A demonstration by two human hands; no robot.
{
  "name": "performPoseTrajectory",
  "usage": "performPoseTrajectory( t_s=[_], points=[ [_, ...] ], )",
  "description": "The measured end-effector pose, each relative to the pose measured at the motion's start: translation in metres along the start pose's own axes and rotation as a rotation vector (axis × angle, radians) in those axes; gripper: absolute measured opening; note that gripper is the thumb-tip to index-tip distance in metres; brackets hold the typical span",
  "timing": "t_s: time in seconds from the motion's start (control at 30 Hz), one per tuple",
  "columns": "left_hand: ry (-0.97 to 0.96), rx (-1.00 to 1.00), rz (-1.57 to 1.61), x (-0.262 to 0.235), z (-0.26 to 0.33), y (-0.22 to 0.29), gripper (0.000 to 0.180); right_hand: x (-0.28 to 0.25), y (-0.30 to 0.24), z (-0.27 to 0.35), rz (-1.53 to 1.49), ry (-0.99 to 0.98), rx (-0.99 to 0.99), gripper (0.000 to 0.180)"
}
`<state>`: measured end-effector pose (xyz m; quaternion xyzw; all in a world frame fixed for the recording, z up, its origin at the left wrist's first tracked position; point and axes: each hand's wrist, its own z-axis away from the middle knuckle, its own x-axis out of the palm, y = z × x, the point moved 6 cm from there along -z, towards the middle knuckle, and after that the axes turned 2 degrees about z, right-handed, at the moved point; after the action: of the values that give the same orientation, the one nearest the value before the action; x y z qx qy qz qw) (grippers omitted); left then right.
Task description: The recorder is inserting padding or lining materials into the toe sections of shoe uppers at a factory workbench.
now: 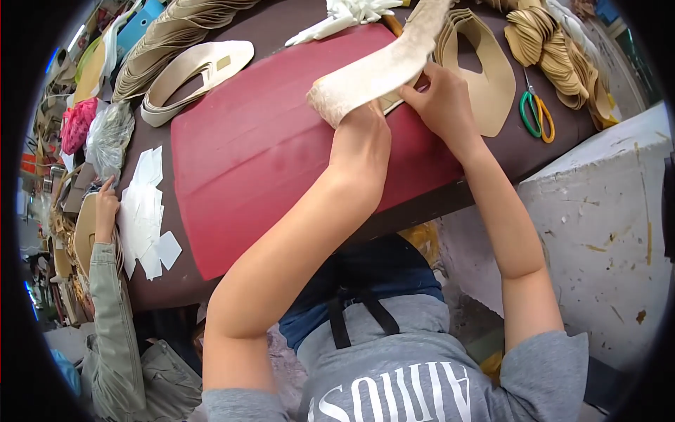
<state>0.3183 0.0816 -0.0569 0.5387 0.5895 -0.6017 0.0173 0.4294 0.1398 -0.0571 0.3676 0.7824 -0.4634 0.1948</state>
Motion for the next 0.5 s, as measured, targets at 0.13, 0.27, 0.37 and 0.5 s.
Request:
performPoseTrajectory(
  t_s=[0.13, 0.27, 0.37, 0.5],
  points=[
    [-0.011, -0.183, 0.172, 0.002, -0.019, -0.010, 0.015, 0.004, -0.011, -0.001, -0.058, -0.082, 0.051, 0.019],
    [-0.148, -0.138, 0.346, 0.025, -0.032, -0.012, 0.013, 0.000, -0.011, -0.002, -0.002, -0.357, 0.190, 0.023],
    [-0.097, 0.079, 0.245, 0.025, 0.036, -0.045, 0.014, -0.026, -0.054, 0.025, 0.159, -0.311, -0.136, 0.029],
    [-0.164, 0.193, 0.413, 0.013, 0.130, -0.110, 0.018, 0.002, -0.130, 0.054, -0.079, -0.453, -0.789, 0.053]
  ],
)
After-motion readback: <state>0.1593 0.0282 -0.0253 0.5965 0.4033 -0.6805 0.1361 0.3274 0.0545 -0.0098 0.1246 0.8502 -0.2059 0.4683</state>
